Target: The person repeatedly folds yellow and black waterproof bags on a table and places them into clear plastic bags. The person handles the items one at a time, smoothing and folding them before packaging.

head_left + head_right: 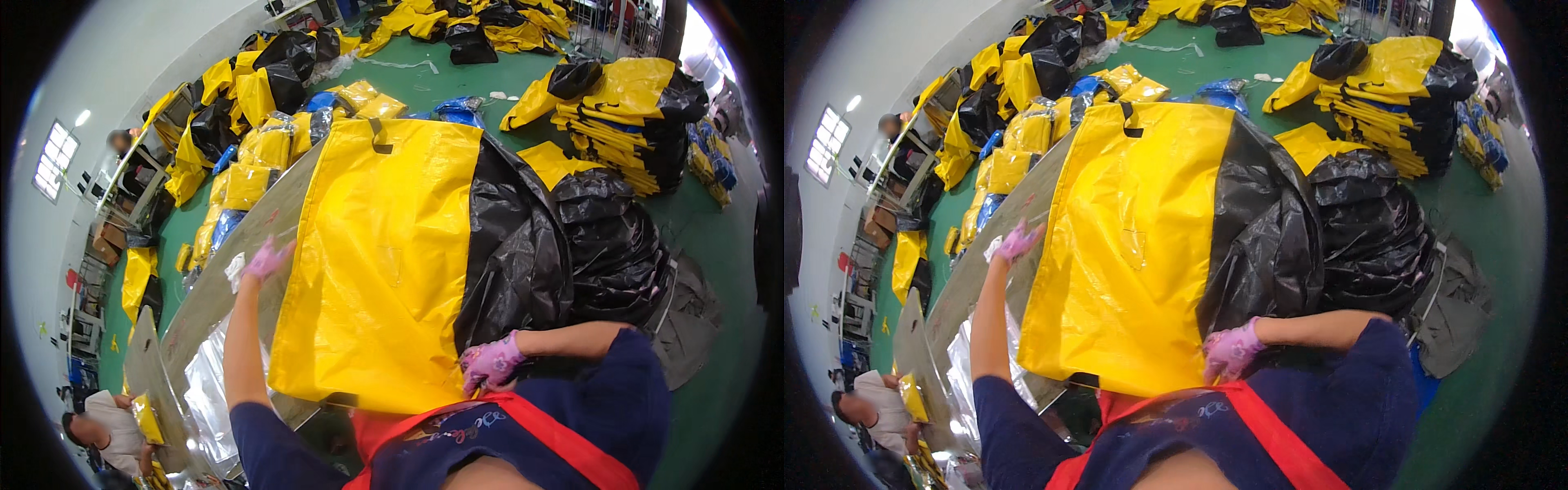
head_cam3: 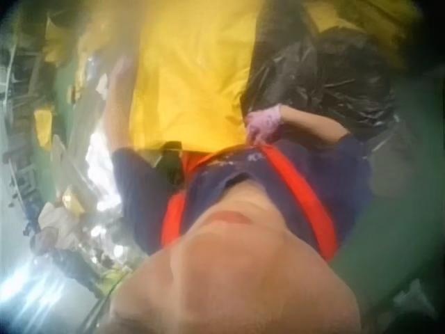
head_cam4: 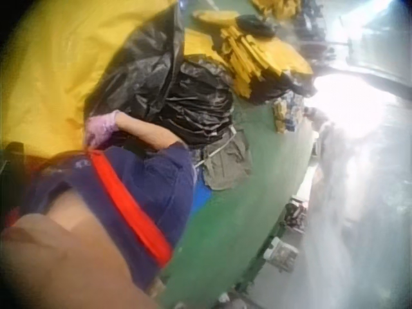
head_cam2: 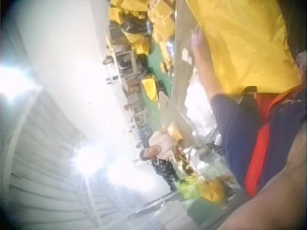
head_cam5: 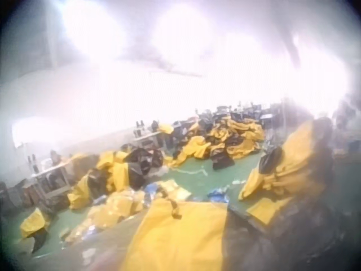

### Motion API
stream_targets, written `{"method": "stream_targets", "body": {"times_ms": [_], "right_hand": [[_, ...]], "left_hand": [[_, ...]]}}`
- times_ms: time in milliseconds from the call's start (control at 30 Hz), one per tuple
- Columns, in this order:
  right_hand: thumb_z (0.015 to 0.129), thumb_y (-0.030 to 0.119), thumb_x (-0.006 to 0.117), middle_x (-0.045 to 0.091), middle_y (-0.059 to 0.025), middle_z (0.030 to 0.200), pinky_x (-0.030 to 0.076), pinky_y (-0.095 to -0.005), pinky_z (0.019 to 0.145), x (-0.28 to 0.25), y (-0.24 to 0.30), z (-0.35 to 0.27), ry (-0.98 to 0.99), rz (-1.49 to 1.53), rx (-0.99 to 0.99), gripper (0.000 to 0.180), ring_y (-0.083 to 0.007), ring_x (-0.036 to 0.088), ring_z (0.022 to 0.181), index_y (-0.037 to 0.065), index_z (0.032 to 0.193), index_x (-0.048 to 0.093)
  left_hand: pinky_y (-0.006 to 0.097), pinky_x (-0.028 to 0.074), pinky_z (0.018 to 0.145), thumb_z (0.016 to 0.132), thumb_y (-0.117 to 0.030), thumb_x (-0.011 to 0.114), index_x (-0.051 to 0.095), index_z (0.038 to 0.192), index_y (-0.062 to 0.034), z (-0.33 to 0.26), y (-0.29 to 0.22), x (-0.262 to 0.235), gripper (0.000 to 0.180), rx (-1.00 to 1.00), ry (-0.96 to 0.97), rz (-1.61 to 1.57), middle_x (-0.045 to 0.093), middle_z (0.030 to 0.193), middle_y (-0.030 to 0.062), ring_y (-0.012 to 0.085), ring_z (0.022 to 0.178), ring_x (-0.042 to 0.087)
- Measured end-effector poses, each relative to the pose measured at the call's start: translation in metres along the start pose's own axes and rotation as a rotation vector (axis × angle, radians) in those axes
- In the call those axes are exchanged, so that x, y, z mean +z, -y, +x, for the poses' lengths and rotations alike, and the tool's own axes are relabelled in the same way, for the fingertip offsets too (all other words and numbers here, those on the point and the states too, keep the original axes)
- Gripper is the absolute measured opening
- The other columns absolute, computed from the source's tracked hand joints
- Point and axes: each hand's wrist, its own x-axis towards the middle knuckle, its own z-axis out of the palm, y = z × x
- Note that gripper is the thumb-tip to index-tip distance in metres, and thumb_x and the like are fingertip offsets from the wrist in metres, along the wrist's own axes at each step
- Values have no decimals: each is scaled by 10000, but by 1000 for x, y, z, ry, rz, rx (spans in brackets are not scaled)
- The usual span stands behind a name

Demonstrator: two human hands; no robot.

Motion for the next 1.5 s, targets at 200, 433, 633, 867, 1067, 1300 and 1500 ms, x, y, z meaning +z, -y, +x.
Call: {"method": "stream_targets", "body": {"times_ms": [200, 433, 633, 867, 1067, 1300, 1500], "right_hand": [[851, 231, 649, 621, -141, 1058, 456, -365, 912, -21, -57, -135, -2047, -307, 916, 350, -268, 586, 1030, 34, 1137, 612], [920, 257, 479, 634, -209, 912, 473, -486, 743, -30, -132, -164, -1752, -327, 1216, 250, -409, 585, 886, 48, 963, 608], [908, 237, 467, 671, -200, 933, 522, -463, 722, -190, -189, -141, -1358, -358, 1251, 296, -355, 660, 905, 55, 869, 697], [892, 519, 498, 613, -114, 1216, 416, -380, 995, -224, -95, -31, -1038, -919, 515, 539, -298, 562, 1151, 199, 1324, 521], [777, 660, 583, 614, -169, 1202, 435, -421, 921, -328, -35, 33, -538, -644, 982, 716, -334, 584, 1095, 130, 1258, 577], [811, 518, 626, 615, -145, 1199, 404, -442, 967, -503, -126, 151, -1155, -521, 797, 593, -325, 561, 1143, 186, 1293, 529], [772, 153, 627, 611, -53, 951, 419, -411, 824, -328, 23, 78, -1225, -1100, -397, 208, -250, 578, 938, 155, 979, 638]], "left_hand": [[340, 399, 986, 834, -503, 631, 478, 1314, 45, 58, -33, 36, 745, -275, 100, -491, 540, 1303, 168, 258, 1185, 523], [322, 440, 912, 889, -357, 601, 597, 1180, 22, -6, 80, -10, 478, 92, -127, -747, 639, 1152, 140, 246, 1041, 599], [363, 465, 867, 916, -303, 556, 589, 1148, 29, -121, 264, -38, 407, -391, -510, -358, 648, 1123, 175, 301, 976, 622], [360, 483, 849, 892, -255, 605, 575, 1176, 49, -197, 324, 29, 417, -499, -452, 9, 662, 1064, 203, 339, 931, 637], [370, 383, 1031, 938, -415, 504, 347, 1426, -27, -177, 182, 44, 642, -360, -946, 599, 454, 1397, 179, 319, 1220, 498], [573, 3, 1141, 874, -480, 528, 449, 1379, -202, -136, -44, 81, 583, 646, -90, 177, 276, 1514, 126, 364, 1424, 158], [573, 186, 1112, 881, -498, 507, 494, 1342, -146, -91, 4, 101, 581, 583, -388, 135, 423, 1425, 95, 358, 1325, 360]]}}
